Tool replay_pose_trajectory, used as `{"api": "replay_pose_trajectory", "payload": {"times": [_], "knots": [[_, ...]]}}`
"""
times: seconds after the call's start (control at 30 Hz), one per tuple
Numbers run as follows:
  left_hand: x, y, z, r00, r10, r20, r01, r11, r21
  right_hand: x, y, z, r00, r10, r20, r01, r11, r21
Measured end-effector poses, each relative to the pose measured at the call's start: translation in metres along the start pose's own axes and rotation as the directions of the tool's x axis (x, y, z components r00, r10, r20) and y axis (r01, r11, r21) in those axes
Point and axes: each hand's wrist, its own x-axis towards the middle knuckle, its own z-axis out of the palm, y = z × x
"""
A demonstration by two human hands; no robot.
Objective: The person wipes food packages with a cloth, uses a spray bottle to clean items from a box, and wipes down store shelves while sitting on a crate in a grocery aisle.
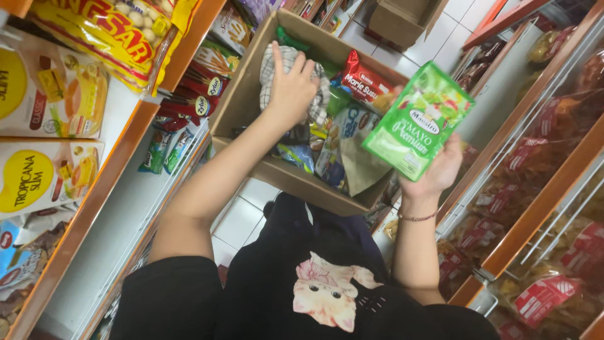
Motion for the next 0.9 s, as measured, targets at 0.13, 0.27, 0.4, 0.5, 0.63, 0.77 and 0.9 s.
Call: {"api": "replay_pose_trajectory", "payload": {"times": [0.13, 0.27, 0.4, 0.5, 0.63, 0.77, 0.9], "knots": [[0.011, 0.000, -0.001, 0.982, -0.133, 0.136, 0.086, 0.948, 0.306, 0.001, 0.011, -0.013, 0.988, 0.146, 0.044, -0.135, 0.973, -0.187], [-0.013, 0.018, -0.023, 0.991, -0.122, 0.055, 0.115, 0.987, 0.114, 0.011, 0.018, -0.021, 0.955, 0.292, 0.058, -0.279, 0.945, -0.174], [-0.039, 0.040, -0.021, 0.963, 0.034, 0.267, 0.040, 0.962, -0.268, 0.028, 0.021, -0.039, 0.939, 0.302, 0.164, -0.244, 0.922, -0.300], [-0.027, 0.030, 0.010, 0.767, 0.009, 0.641, 0.236, 0.926, -0.295, 0.036, 0.020, -0.054, 0.972, 0.236, 0.015, -0.199, 0.849, -0.489], [-0.017, 0.012, 0.054, 0.551, -0.025, 0.834, 0.204, 0.973, -0.105, 0.045, 0.023, -0.066, 0.991, 0.088, -0.098, -0.132, 0.668, -0.733], [-0.009, 0.010, 0.091, 0.430, -0.116, 0.895, 0.265, 0.964, -0.002, 0.045, 0.029, -0.062, 0.991, 0.125, -0.046, -0.120, 0.690, -0.714], [-0.014, 0.013, 0.107, 0.466, -0.112, 0.878, 0.408, 0.907, -0.101, 0.044, 0.034, -0.050, 0.977, 0.212, 0.033, -0.145, 0.765, -0.627]]}}
